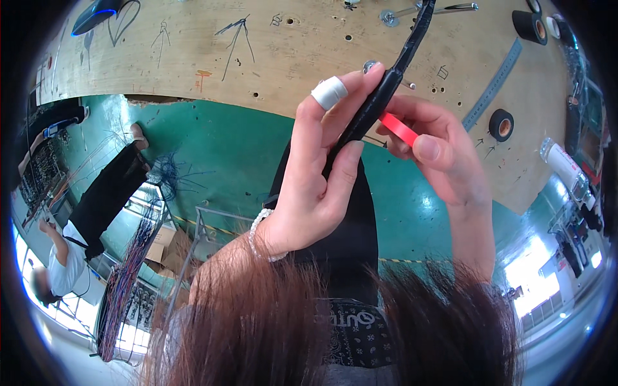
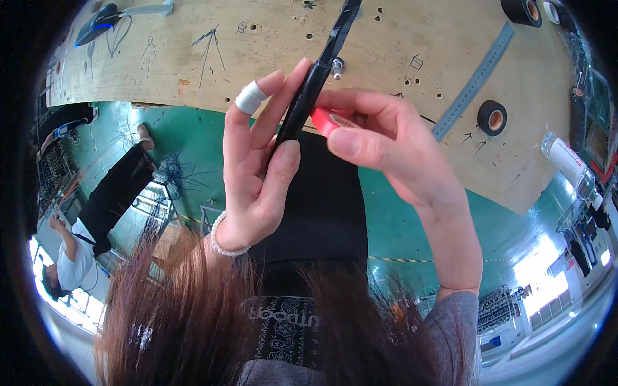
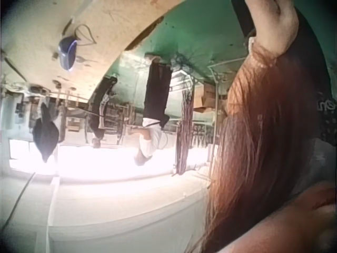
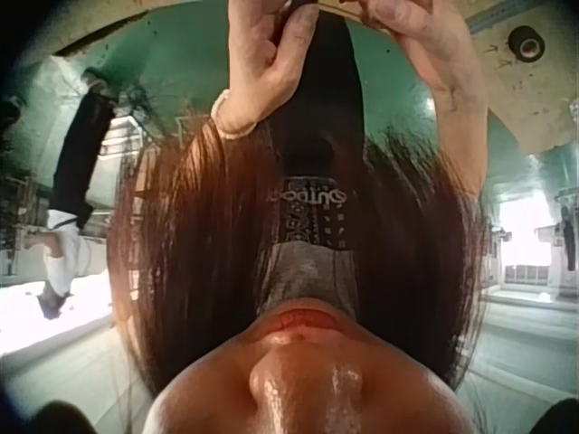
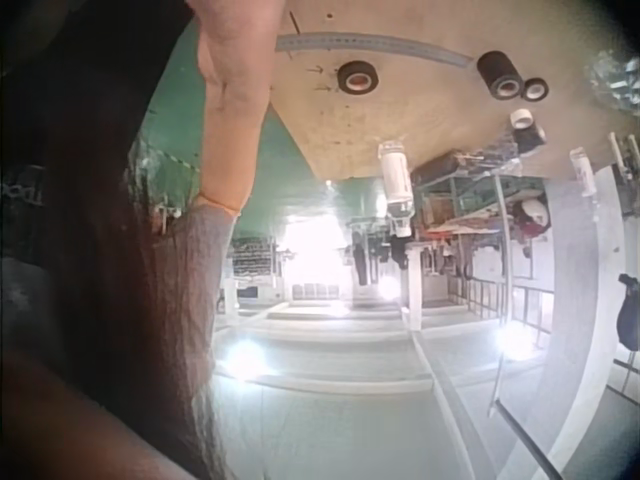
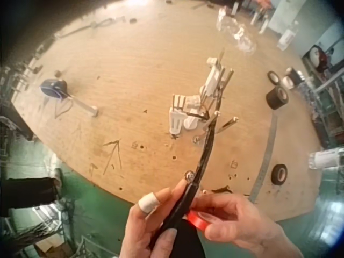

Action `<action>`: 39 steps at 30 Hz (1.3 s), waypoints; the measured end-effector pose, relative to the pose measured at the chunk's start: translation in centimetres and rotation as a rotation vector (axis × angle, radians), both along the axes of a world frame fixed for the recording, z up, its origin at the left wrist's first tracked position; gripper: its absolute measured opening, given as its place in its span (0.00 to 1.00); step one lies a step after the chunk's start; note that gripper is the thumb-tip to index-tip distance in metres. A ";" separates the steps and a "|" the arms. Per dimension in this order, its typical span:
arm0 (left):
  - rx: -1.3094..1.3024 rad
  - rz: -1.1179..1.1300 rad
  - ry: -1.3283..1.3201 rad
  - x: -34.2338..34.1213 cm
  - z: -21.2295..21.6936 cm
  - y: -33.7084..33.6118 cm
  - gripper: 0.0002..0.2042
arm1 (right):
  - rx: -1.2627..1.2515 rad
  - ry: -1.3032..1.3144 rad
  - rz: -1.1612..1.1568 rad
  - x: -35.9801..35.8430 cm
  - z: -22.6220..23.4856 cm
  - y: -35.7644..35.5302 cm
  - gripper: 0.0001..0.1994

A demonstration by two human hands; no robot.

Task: Assembling a wire harness by connecting components and securing them with electrical tape.

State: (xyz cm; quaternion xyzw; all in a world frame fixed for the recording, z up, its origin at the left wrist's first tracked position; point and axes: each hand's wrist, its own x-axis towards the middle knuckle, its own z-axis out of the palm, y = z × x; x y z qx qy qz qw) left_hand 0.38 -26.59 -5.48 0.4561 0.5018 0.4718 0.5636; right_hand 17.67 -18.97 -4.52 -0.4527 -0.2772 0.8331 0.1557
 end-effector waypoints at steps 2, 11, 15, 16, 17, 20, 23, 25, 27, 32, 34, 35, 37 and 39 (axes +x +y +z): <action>0.006 0.002 0.009 0.1 0.1 -0.1 0.29 | -0.004 -0.020 0.016 0.0 0.7 -0.1 0.43; -0.571 -0.021 -0.443 -0.8 2.3 0.8 0.18 | 0.076 -0.083 -0.009 0.1 2.3 -0.6 0.37; -0.627 0.019 -0.319 0.1 2.5 1.0 0.15 | 0.120 -0.025 -0.079 0.6 2.3 -0.8 0.18; -0.582 0.048 -0.257 0.3 2.3 0.8 0.17 | 0.138 -0.059 -0.050 0.7 2.6 -0.8 0.16; -0.580 0.048 -0.260 0.4 2.2 0.7 0.17 | 0.139 -0.062 -0.049 0.7 2.9 -0.9 0.16; -0.522 0.068 -0.126 0.4 1.9 0.4 0.12 | 0.382 -0.240 -0.012 0.6 3.5 -1.2 0.17; -0.511 0.117 -0.172 0.8 1.8 0.5 0.11 | 0.588 -0.405 0.114 0.5 4.0 -1.3 0.18; -0.451 0.127 -0.150 0.9 1.5 0.5 0.10 | 0.873 -0.532 0.172 0.5 4.4 -1.4 0.15; -0.422 0.132 -0.138 1.2 1.4 0.6 0.09 | 0.840 -0.508 0.192 0.8 4.8 -1.3 0.15; -0.329 0.208 -0.087 2.0 0.4 -0.2 0.07 | 0.791 -0.489 0.243 -1.5 6.5 -0.9 0.15; -0.309 0.203 -0.035 2.1 0.5 -0.5 0.07 | 0.975 -0.540 0.238 -2.8 6.6 -0.9 0.13; -0.291 0.197 0.017 2.2 0.5 -0.6 0.07 | 1.156 -0.589 0.231 -3.5 6.5 -0.9 0.11; -0.214 0.181 0.041 2.1 0.2 -1.2 0.07 | 1.256 -0.630 0.208 -5.5 6.3 -0.6 0.10; -0.066 0.148 0.102 2.2 0.0 -1.5 0.09 | 1.431 -0.821 0.477 -7.1 5.7 0.1 0.10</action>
